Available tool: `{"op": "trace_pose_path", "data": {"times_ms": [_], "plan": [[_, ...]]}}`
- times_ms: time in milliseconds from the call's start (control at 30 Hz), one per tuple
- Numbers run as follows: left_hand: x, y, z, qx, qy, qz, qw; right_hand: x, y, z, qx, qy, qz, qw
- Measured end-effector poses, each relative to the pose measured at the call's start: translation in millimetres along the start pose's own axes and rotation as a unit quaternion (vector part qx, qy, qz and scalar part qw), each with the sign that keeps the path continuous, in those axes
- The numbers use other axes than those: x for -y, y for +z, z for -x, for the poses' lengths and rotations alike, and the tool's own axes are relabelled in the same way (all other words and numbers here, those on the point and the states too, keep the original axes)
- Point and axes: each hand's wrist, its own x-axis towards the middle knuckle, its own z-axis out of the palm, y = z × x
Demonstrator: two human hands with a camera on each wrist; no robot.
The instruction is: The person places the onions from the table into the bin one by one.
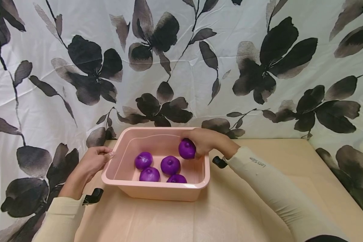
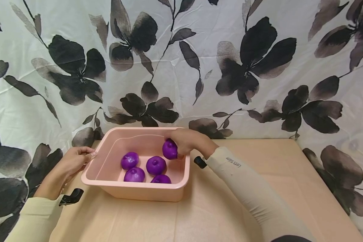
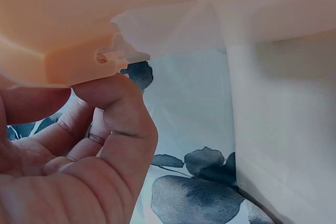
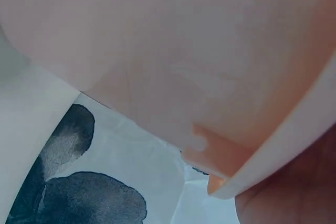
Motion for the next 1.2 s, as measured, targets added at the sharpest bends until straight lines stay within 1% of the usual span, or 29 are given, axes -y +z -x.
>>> {"op": "trace_pose_path", "data": {"times_ms": [233,533,700,833,1000,1200], "plan": [[1.6,-0.5,-0.7,0.0,0.0,0.003,1.0,3,2.3,-1,0.015,0.024,0.023,0.999],[4.0,-0.8,0.0,0.0,0.002,0.003,1.0,10,5.2,-5,0.043,0.057,0.064,0.995],[4.9,-0.8,0.6,-0.003,0.001,-0.004,1.0,15,6.3,-9,0.058,0.077,0.068,0.993],[4.2,-2.0,1.7,0.001,0.001,-0.004,1.0,18,8.7,-11,0.07,0.085,0.079,0.991],[2.5,-4.5,3.2,0.006,0.005,-0.006,0.9999,23,10.7,-14,0.078,0.092,0.114,0.986],[2.7,-7.1,3.0,0.01,0.003,-0.009,0.9999,30,14.8,-15,0.087,0.113,0.143,0.979]]}}
